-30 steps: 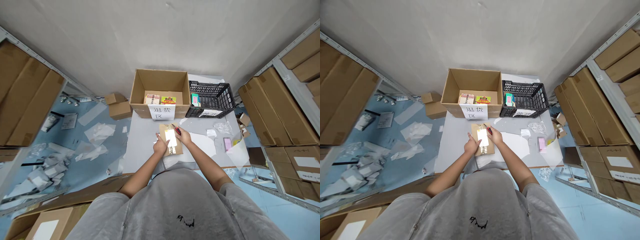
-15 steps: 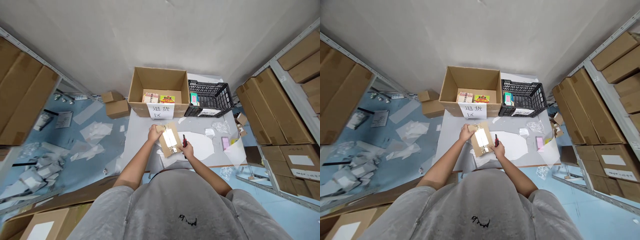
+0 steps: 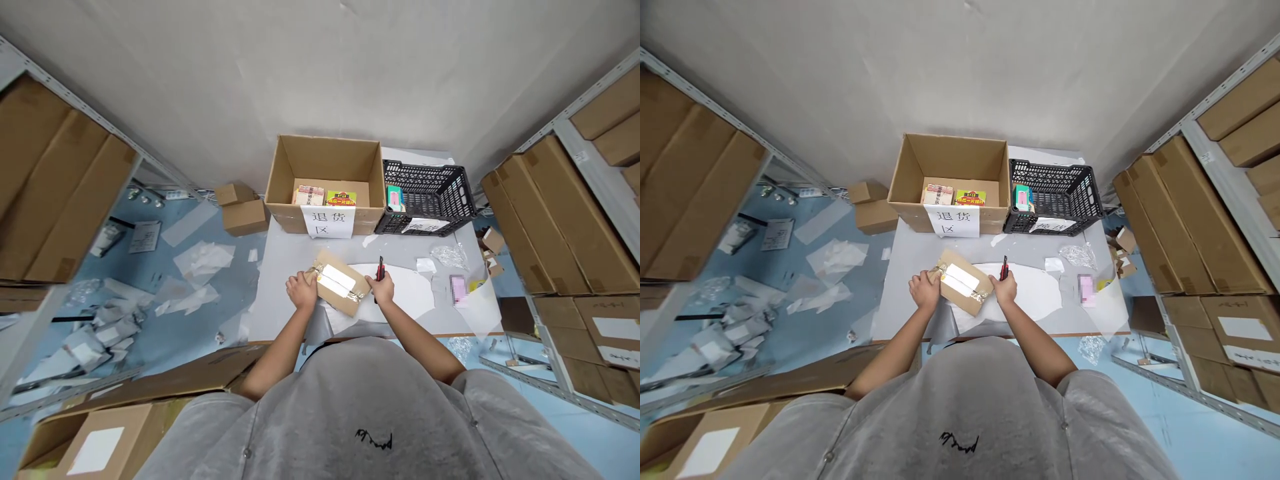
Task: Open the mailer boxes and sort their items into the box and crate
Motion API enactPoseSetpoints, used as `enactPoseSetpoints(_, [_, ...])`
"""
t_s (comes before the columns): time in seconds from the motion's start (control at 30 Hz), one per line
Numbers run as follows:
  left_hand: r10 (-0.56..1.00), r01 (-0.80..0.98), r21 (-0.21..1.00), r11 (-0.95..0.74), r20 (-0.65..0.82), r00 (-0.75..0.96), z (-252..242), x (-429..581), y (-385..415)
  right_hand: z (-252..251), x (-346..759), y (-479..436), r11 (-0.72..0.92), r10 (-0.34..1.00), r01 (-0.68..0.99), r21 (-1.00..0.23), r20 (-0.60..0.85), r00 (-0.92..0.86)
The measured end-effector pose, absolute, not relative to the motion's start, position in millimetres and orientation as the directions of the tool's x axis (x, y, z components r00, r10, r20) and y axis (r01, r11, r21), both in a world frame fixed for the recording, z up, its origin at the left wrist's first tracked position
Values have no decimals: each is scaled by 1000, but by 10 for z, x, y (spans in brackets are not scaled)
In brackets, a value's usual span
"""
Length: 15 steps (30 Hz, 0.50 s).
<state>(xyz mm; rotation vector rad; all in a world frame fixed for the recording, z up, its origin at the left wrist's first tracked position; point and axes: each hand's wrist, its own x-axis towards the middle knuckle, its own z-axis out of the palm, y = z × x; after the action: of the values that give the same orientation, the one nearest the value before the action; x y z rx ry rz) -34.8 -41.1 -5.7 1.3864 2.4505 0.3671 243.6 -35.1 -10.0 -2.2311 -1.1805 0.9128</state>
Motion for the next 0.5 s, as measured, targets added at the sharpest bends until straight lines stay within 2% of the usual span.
enactPoseSetpoints(0.13, [796, 725, 341, 599, -155, -585, 13, -230, -434, -48, 2363, 52, -518, 842, 425, -742, -354, 408])
enactPoseSetpoints(0.27, [788, 729, 304, 613, -163, -594, 68, -241, -480, 59, 2397, 436, -452, 871, 324, -831, -333, 362])
enactPoseSetpoints(0.37, [812, 767, 268, 583, -218, -541, 111, -322, -489, 69, 2484, 312, -438, 872, 366, -821, -289, 395])
enactPoseSetpoints(0.5, [867, 845, 237, 479, -280, -413, 147, -398, -461, -34, 2474, -179, -498, 861, 365, -786, -402, 311])
